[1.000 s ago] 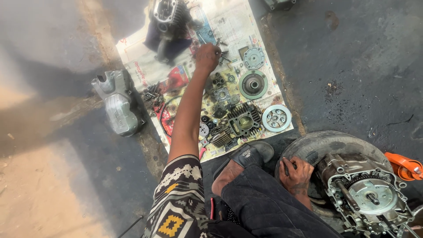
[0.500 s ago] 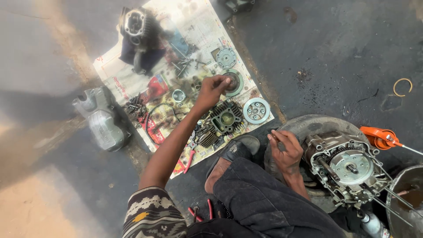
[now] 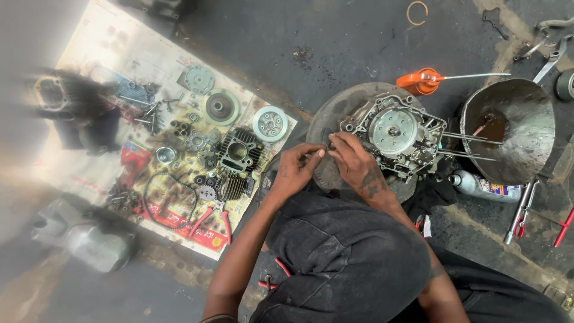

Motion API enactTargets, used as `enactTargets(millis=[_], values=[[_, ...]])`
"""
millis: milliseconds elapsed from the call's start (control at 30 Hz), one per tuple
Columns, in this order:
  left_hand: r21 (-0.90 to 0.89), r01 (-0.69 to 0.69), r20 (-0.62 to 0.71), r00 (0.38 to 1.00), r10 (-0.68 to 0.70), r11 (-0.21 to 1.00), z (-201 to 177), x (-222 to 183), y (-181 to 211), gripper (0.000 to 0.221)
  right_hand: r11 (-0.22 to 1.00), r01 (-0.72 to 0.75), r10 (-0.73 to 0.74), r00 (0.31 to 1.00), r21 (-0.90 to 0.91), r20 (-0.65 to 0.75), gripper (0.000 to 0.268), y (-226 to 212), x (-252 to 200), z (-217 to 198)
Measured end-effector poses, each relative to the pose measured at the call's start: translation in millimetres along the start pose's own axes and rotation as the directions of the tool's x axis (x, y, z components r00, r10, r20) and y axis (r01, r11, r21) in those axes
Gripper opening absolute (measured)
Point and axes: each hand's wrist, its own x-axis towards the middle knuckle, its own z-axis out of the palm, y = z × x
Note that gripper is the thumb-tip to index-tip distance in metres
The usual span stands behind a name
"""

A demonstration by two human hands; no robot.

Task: The person sits on the floor of a motorcycle repair shop and assembles a clutch into an engine case set on a tire. They fit clutch plates and a pressure plate into the basket by hand, press components into place, and apply a substance from a small tube to parts while fitting them.

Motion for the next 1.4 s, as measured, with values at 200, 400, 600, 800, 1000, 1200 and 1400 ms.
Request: enactTargets(millis=[200, 400, 600, 800, 1000, 1200, 1400], values=[[0.026, 0.093, -0.066, 0.994, -0.091, 0.995, -25.5, -28.1, -8.1, 0.03, 0.992, -0.129, 0.124, 0.946, 0.005, -0.3, 0.032, 50.4, -19.3, -60.9], [-0.03, 0.27, -0.292, 0.919, -0.267, 0.962, -57.0, -88.9, -95.6, 0.03, 0.971, -0.202, 0.174, 0.964, -0.131, -0.201, 0.038, 107.3, -39.8, -58.2], [-0.048, 0.372, -0.352, 0.862, -0.364, 0.927, -73.0, -150.3, -143.3, 0.031, 0.975, -0.189, 0.173, 0.976, -0.12, -0.131, 0.032, 109.9, -40.4, -59.0], [0.064, 0.47, -0.361, 0.833, -0.419, 0.88, -67.0, -150.3, -128.3, 0.034, 0.962, -0.241, 0.229, 0.968, -0.126, -0.105, 0.032, 99.1, -34.2, -63.4], [0.149, 0.398, -0.3, 0.891, -0.342, 0.905, -54.6, -138.4, -111.1, 0.033, 0.934, -0.327, 0.32, 0.945, -0.143, -0.067, 0.036, 108.4, -32.3, -63.0], [0.195, 0.353, -0.26, 0.918, -0.299, 0.915, -50.9, -142.5, -116.1, 0.034, 0.9, -0.36, 0.362, 0.931, -0.246, -0.037, 0.039, 116.6, -31.0, -57.0], [0.201, 0.372, -0.257, 0.913, -0.318, 0.906, -56.0, -145.2, -117.3, 0.035, 0.906, -0.373, 0.386, 0.922, -0.2, 0.031, 0.048, 116.4, -28.0, -64.5]])
